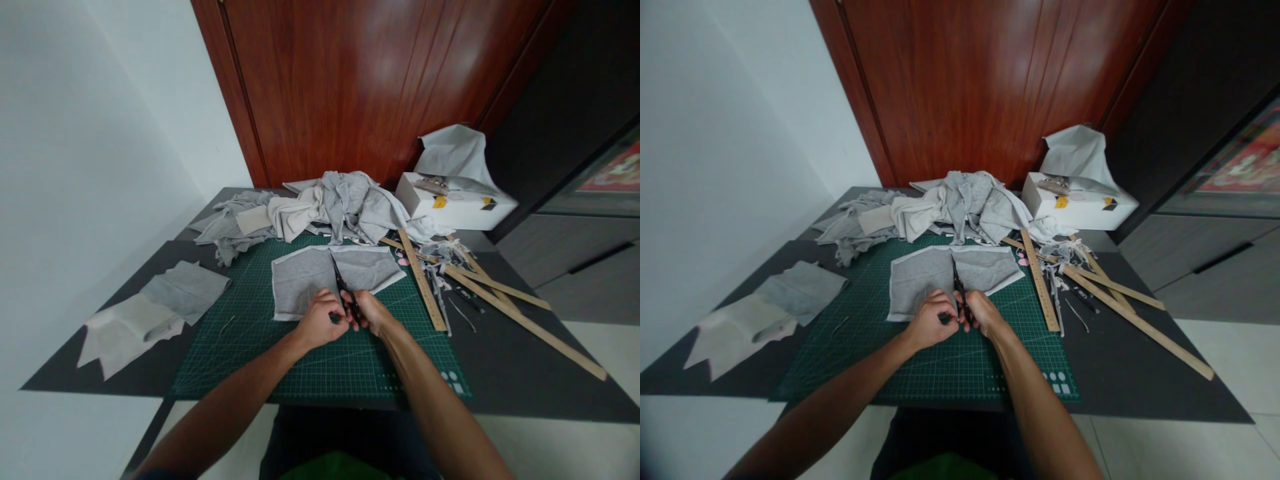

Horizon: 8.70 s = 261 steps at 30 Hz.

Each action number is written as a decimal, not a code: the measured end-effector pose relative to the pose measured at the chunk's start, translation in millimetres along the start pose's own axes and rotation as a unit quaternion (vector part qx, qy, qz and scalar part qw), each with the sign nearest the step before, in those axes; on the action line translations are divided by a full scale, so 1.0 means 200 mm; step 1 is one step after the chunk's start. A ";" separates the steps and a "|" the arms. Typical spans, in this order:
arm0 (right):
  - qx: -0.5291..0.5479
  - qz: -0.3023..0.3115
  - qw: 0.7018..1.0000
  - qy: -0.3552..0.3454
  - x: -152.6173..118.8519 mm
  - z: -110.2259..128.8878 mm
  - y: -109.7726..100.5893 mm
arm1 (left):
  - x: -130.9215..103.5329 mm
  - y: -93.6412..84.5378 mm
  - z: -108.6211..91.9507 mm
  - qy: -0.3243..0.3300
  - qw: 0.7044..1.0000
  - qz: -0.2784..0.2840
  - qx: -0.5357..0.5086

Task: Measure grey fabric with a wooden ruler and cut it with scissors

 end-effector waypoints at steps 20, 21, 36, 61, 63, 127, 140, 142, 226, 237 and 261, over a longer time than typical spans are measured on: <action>-0.036 -0.006 0.999 0.014 0.04 0.02 -0.03 | 0.00 0.00 0.00 -0.040 0.999 0.023 -0.016; -0.038 -0.010 0.999 0.014 0.04 0.02 -0.03 | 0.00 0.00 0.00 -0.036 0.999 0.022 -0.015; 0.045 0.089 0.995 -0.020 -0.32 -0.03 -0.09 | 0.17 -0.25 0.28 -0.092 0.995 0.035 -0.023; -0.486 -0.291 0.824 0.010 -0.20 0.15 -0.39 | 0.00 0.00 0.20 -0.146 0.922 0.280 0.225; -0.463 -0.298 0.835 0.002 -0.22 0.14 -0.40 | 0.00 -0.01 0.15 -0.135 0.929 0.259 0.229; 0.075 0.126 0.989 0.018 -0.14 -0.05 -0.03 | 0.49 -0.25 1.03 -0.115 0.962 0.199 0.146; 0.050 0.091 0.994 0.030 -0.26 -0.14 -0.01 | 0.50 -0.25 1.03 -0.130 0.966 0.184 0.125; 0.043 0.090 0.995 0.026 -0.25 -0.13 -0.01 | 0.50 -0.25 1.03 -0.132 0.966 0.182 0.125; 0.029 0.026 0.998 0.050 0.09 0.06 0.00 | 0.51 -0.25 1.02 -0.145 0.968 0.175 0.110; 0.014 0.012 0.998 0.064 0.12 0.09 -0.02 | 0.52 -0.25 1.00 -0.161 0.964 0.175 0.117; -0.017 -0.003 0.999 0.050 0.17 0.12 -0.02 | 0.51 -0.24 1.02 -0.193 0.956 0.183 0.121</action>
Point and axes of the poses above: each hand's wrist, its own x-axis towards the middle knuckle, its own y-axis out of the palm, z = x × y, the point moved 6 cm from there along x, towards the middle knuckle, and after that the axes turned 9 degrees about z, right-handed, at the moved point
